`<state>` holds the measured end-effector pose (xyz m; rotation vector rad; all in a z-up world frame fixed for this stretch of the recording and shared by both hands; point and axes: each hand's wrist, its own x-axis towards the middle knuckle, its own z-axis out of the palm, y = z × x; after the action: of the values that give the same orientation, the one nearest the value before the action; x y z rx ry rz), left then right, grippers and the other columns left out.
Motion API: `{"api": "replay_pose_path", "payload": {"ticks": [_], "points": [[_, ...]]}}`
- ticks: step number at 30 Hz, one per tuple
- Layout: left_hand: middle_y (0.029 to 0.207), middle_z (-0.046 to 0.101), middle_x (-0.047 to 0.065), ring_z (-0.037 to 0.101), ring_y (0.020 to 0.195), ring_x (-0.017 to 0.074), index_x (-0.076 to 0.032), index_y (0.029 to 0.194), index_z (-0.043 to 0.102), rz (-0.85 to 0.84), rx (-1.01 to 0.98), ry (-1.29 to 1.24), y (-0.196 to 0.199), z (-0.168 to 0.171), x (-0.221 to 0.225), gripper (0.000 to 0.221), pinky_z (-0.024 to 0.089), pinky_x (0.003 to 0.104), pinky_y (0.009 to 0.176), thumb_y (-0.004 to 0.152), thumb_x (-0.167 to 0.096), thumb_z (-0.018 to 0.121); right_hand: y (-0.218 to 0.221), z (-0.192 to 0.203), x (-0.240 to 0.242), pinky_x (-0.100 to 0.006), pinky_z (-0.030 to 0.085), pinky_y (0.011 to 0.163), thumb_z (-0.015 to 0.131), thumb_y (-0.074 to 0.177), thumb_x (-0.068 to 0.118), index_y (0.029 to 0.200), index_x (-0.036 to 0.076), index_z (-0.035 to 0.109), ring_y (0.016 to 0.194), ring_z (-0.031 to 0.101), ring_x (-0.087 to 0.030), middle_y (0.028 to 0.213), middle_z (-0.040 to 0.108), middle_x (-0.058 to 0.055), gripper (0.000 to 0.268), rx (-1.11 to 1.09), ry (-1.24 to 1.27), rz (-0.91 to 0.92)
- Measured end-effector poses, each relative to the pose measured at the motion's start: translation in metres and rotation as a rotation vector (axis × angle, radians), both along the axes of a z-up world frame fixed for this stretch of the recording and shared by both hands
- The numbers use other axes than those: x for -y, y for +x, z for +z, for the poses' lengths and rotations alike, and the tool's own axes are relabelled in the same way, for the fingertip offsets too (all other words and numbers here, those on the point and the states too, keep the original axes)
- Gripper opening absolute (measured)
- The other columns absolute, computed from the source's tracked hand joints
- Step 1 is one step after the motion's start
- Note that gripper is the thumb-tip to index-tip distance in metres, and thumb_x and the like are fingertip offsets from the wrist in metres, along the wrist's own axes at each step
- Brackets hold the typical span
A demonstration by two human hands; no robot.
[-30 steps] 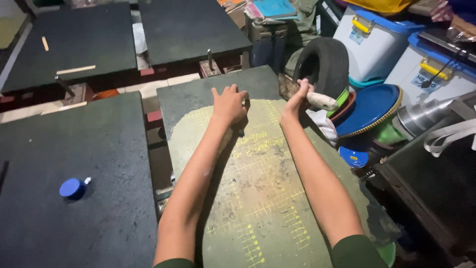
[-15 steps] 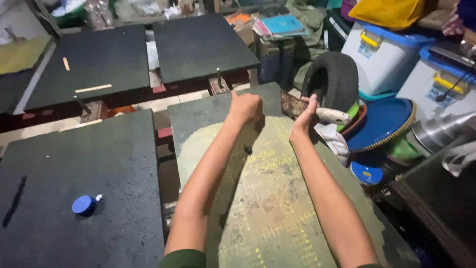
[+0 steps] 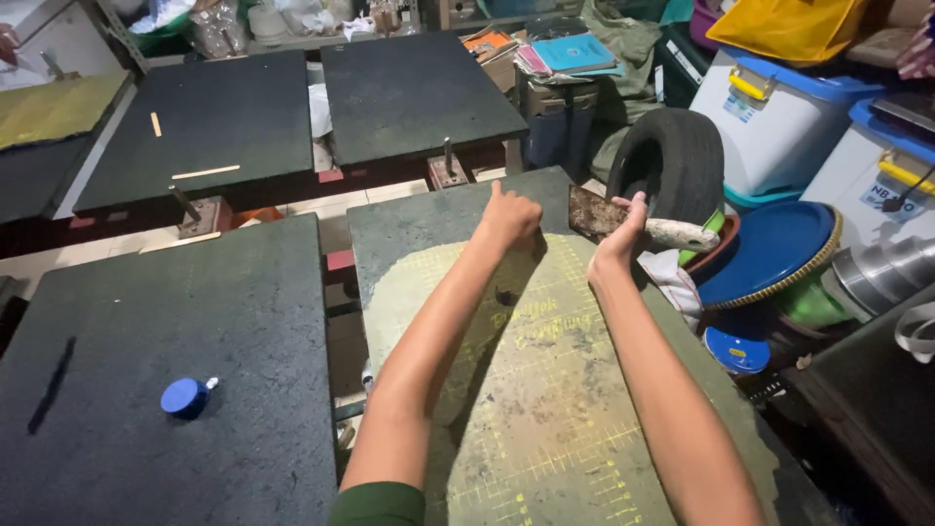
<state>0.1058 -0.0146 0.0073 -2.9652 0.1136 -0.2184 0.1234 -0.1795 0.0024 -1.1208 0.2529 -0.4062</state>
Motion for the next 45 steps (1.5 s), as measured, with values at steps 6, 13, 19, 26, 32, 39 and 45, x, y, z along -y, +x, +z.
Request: {"api": "replay_pose_path", "payload": {"ticks": [6,13,19,26,32,39,45], "points": [[0.096,0.073,0.01,0.073,0.102,0.0294,-0.011,0.104,0.068,0.01,-0.026,0.082,0.036,-0.047,-0.012,0.022,0.035,0.067,0.115,0.093,-0.03,0.069,0.007,-0.006,0.002,-0.027,0.047,0.071,0.06,0.085,0.068,0.089,0.018,0.077,0.083,0.057,-0.02,0.089,0.063,-0.008,0.054,-0.011,-0.003,0.042],[0.093,0.07,0.014,0.072,0.1,0.0339,-0.003,0.104,0.063,-0.023,0.056,0.081,0.026,-0.05,-0.014,0.03,0.038,0.065,0.112,0.087,-0.026,0.073,0.015,-0.012,0.002,-0.029,0.047,0.067,0.062,0.082,0.067,0.085,0.018,0.08,0.082,0.06,-0.021,0.088,0.064,-0.011,0.053,-0.014,-0.003,0.015],[0.104,0.073,0.015,0.071,0.105,0.033,-0.002,0.111,0.063,-0.001,0.0,0.025,0.01,-0.033,-0.011,0.038,0.035,0.063,0.116,0.086,-0.028,0.074,0.005,-0.002,0.0,-0.033,0.051,0.068,0.064,0.082,0.069,0.085,0.016,0.079,0.081,0.061,-0.023,0.089,0.065,-0.013,0.055,-0.025,0.031,0.012],[0.107,0.073,0.016,0.072,0.107,0.0334,-0.001,0.113,0.063,0.022,-0.024,0.008,0.006,-0.03,-0.004,0.038,0.035,0.062,0.115,0.086,-0.026,0.073,0.008,-0.004,-0.001,-0.031,0.048,0.067,0.061,0.085,0.067,0.084,0.013,0.076,0.082,0.059,-0.022,0.086,0.062,-0.011,0.056,0.026,0.026,0.053],[0.094,0.072,0.01,0.074,0.093,0.0304,-0.007,0.11,0.06,-0.014,0.126,-0.016,-0.038,-0.002,0.004,0.024,0.046,0.056,0.104,0.093,-0.024,0.064,0.0,0.002,0.0,-0.033,0.051,0.065,0.065,0.083,0.065,0.08,0.015,0.078,0.08,0.062,-0.022,0.083,0.065,-0.012,0.052,-0.007,0.016,0.035],[0.104,0.073,0.01,0.074,0.098,0.0312,-0.015,0.129,0.053,-0.02,0.111,-0.102,-0.079,0.033,0.015,0.028,0.046,0.051,0.1,0.107,-0.033,0.048,-0.011,0.008,-0.001,-0.029,0.053,0.064,0.061,0.085,0.068,0.083,0.015,0.078,0.078,0.065,-0.02,0.079,0.068,-0.01,0.056,0.007,-0.01,0.056],[0.105,0.071,0.01,0.073,0.098,0.0344,-0.025,0.118,0.062,0.016,0.155,-0.514,-0.055,0.017,-0.011,0.02,0.041,0.058,0.104,0.105,-0.04,0.055,-0.005,0.004,0.001,-0.03,0.05,0.066,0.061,0.086,0.065,0.083,0.015,0.078,0.08,0.062,-0.021,0.083,0.067,-0.011,0.053,0.004,-0.02,0.064]]}}
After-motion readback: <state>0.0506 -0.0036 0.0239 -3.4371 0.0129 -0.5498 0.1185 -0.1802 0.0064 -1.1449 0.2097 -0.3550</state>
